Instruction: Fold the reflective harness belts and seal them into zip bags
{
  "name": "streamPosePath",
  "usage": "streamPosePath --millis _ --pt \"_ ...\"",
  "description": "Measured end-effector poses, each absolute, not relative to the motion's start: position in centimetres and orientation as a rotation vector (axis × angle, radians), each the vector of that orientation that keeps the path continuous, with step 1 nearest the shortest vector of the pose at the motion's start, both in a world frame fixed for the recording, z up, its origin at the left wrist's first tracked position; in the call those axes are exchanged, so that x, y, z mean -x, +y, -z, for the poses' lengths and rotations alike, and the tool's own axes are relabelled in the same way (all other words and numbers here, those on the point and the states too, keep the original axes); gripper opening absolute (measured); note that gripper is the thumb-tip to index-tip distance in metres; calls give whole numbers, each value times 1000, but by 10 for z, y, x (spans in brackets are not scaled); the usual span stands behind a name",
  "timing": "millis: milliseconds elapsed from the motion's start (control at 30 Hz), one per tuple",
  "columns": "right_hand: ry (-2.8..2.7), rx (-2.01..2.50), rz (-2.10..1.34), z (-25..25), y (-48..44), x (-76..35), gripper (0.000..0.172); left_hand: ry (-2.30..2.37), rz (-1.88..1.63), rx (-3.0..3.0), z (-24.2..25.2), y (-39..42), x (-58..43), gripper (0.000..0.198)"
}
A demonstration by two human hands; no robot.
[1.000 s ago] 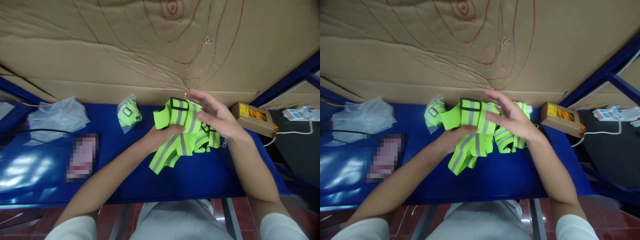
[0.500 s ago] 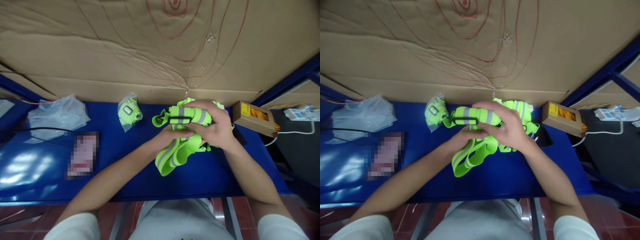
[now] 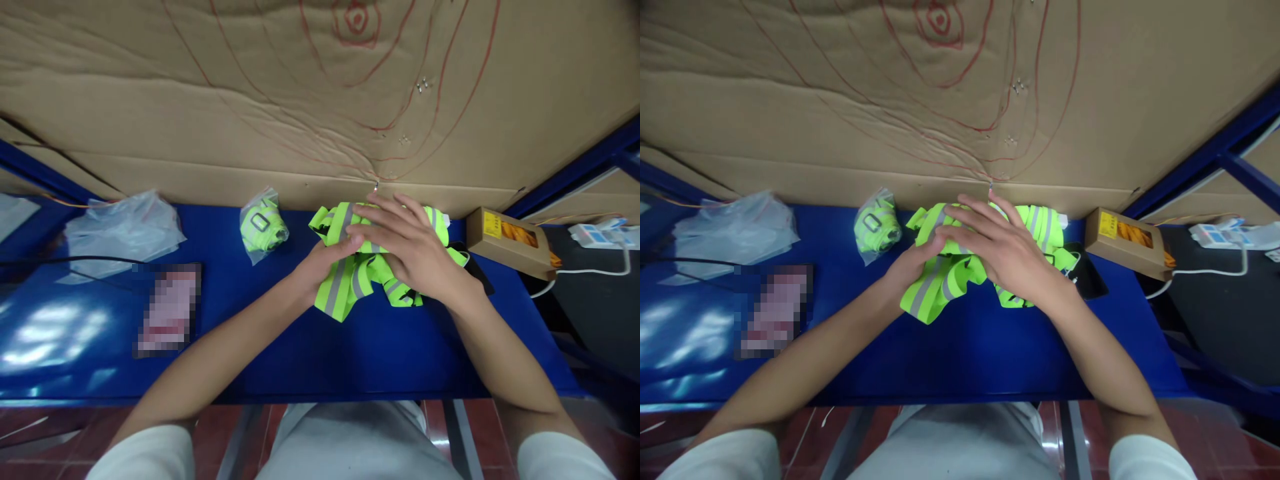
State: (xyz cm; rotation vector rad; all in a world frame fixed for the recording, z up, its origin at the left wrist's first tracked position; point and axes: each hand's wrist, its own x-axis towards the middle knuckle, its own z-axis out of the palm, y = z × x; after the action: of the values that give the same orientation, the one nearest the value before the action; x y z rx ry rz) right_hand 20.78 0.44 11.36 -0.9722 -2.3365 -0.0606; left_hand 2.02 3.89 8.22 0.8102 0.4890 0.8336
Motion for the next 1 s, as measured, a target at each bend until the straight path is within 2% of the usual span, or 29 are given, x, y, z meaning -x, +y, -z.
streamPosePath --millis 100,200,300,367,400,567,700,867,1000 --pt "-2345 892 -411 -119 5 -213 53 519 -845 -804 -83 43 -19 52" --pt "-2005 881 -718 -120 10 -223 39 577 -863 -836 -87 44 -15 56" --pt "-1667 1005 -844 -113 16 -226 50 581 -811 -897 -89 41 -12 48" --pt "-1623 1085 -928 -107 17 -222 60 574 -760 -920 -89 39 -12 46" --pt "-1623 1113 -945 -105 17 -218 60 575 -748 -915 -88 38 -13 45" --pt "-1656 1105 -701 -101 13 -203 48 545 -740 -802 -84 38 -17 39" --pt "-1712 1077 -499 -102 11 -196 41 494 -771 -698 -83 38 -20 45" --pt "-1785 1031 -148 -98 7 -192 37 439 -864 -660 -92 33 -19 41" --pt "-1787 971 1 -91 3 -192 44 351 -861 -690 -102 26 -17 39"
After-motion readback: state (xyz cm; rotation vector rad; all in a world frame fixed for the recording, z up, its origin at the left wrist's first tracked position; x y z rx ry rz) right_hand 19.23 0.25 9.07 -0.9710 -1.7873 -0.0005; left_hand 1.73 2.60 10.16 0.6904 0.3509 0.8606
